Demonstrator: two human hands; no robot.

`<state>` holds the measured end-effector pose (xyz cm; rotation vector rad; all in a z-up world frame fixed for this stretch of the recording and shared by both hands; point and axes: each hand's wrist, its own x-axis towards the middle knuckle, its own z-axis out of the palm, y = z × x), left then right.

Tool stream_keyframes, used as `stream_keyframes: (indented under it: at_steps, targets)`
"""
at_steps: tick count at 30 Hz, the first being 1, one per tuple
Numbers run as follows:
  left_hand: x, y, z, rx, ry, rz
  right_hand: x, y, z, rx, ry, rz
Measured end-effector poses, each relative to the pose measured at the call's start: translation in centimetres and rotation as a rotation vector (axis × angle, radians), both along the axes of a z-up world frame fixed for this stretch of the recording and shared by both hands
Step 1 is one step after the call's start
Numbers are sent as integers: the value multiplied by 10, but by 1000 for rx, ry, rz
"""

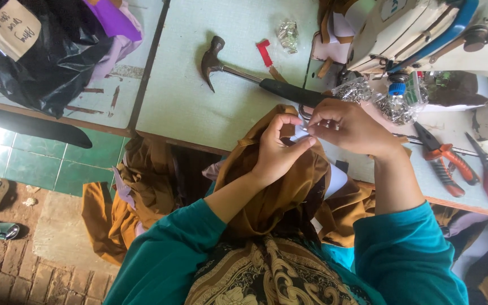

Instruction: Trimming excess fabric with scissors and flattening seams with a hammer on a garment

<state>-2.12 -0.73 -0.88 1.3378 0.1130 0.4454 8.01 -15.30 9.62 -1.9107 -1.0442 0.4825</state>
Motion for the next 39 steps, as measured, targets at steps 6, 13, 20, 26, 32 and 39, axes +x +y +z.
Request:
stream_keyframes:
  at_steps: [6, 13, 20, 26, 32, 39]
  targets:
    - [-1, 2, 2, 9, -14, -9, 4, -5, -15, -56, -49, -75]
    - [-4, 2, 14, -64, 29, -21, 1, -4, -20, -28, 85, -150]
    - [-3, 3, 9, -16, 11, -11, 5, -10, -35, -14, 232, -192]
    - [-3, 3, -2, -109, 96, -48, -7, -10, -35, 19, 220, -212]
    - [-4, 10, 2, 3, 153, -61, -51, -10, -39, 75, 32, -314]
    - [-12, 19, 25, 331, 70, -101, -94, 0, -58, 41, -488, -621]
